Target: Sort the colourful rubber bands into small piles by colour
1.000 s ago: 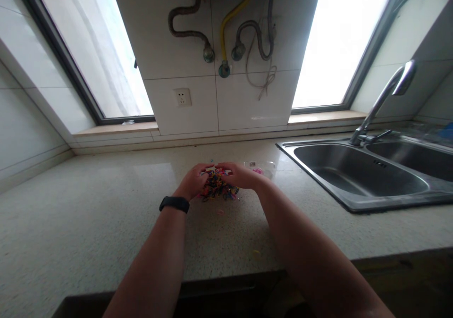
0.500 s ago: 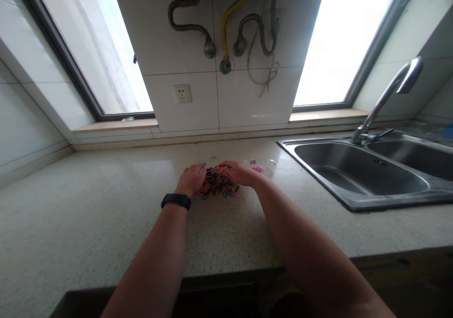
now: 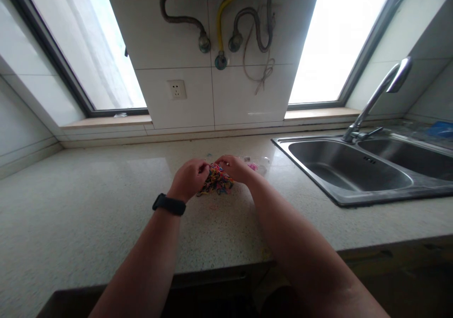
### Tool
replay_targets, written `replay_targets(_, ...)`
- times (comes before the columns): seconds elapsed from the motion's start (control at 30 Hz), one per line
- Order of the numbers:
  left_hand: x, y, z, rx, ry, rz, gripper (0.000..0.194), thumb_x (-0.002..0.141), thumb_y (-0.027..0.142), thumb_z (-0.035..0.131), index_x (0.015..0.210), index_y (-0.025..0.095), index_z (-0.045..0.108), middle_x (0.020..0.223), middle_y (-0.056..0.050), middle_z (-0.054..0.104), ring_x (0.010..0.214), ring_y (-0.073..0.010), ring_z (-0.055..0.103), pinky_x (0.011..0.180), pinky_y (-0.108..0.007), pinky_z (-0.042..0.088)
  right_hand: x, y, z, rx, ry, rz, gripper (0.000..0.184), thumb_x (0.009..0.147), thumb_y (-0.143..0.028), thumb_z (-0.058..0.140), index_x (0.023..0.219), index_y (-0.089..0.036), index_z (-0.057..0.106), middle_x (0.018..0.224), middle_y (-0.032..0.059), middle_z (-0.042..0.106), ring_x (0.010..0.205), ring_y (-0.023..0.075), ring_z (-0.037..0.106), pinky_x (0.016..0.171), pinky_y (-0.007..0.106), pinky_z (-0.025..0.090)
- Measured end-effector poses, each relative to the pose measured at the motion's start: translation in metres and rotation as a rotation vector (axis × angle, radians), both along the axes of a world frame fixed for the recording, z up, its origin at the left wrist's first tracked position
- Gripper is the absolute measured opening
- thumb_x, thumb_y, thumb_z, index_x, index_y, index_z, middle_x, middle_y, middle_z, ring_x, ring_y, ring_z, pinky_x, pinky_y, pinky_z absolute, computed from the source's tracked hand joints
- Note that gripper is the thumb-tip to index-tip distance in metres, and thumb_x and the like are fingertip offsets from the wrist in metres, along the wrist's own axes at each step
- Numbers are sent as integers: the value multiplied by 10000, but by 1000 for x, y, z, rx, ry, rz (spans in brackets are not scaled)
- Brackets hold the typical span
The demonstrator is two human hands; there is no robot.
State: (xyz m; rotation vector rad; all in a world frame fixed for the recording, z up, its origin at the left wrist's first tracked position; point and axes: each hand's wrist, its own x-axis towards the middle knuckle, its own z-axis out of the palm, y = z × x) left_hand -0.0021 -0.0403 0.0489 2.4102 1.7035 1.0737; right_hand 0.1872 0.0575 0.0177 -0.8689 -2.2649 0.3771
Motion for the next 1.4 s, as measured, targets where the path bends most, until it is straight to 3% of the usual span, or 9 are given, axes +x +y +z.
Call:
replay_targets(0.13,40,-51,12,-283,129,-587,282,866,471,622,839,197,682,783,-10,677,696,-136,597,643,-253,410,0,2,-4,-26,93,-3,267,923,-183,469,1005,-187,723,988,44,739,916,148,662,815,233,460)
replay_targets(0.2,62,-68,5,-303,196,-714,354,776,549,701,876,209,691,774,-2,680,688,-141,605,628,-254,395,1,3,-6,-40,127,-16,265,920,-184,472,1006,-182,723,976,46,742,908,150,667,810,235,464)
replay_targets(0.37,96,-76,-17,-229,314,-764,491,674,635,734,908,207,674,844,-22,702,668,-174,622,539,-269,333,4,6,-6,-62,167,-41,268,924,-194,474,1013,-194,727,974,38,747,902,157,674,814,246,472)
replay_targets(0.5,102,-74,-23,-177,349,-751,265,836,477,646,850,215,679,856,-23,696,678,-161,628,550,-265,347,3,7,-7,-69,146,-56,271,926,-207,476,1012,-207,733,983,35,748,917,162,673,832,251,470)
replay_targets(0.63,100,-71,-25,-176,317,-805,148,859,355,629,852,221,693,869,-19,691,713,-153,630,580,-256,378,3,5,-5,-64,129,-48,274,923,-211,478,1024,-203,732,958,32,748,882,158,672,806,244,469)
replay_targets(0.83,78,-56,-12,-257,94,-703,139,864,320,640,856,189,687,846,-20,684,735,-133,606,665,-241,427,6,0,2,-63,62,-76,272,924,-216,481,1044,-184,723,985,54,744,897,166,665,811,249,465)
replay_targets(1.07,3,2,23,-208,107,-234,256,904,383,554,839,178,695,734,-22,664,649,-140,552,601,-255,361,8,-1,7,-41,-277,-168,295,912,-212,459,1080,-172,698,1100,102,711,1053,208,628,905,277,427)
replay_targets(1.23,-55,26,-4,-220,115,-55,345,898,455,522,885,164,707,838,-67,682,739,-180,588,687,-285,430,13,-7,12,-160,-494,-246,399,893,-329,494,1229,-160,628,1198,169,650,1068,281,627,892,351,446)
replay_targets(1.4,-72,21,-32,-272,187,-113,712,784,620,622,1349,197,536,1254,-138,605,1140,-294,545,992,-418,394,15,-15,14,-235,-464,-243,619,814,-536,600,1352,-236,540,1258,178,595,1037,326,633,863,407,461)
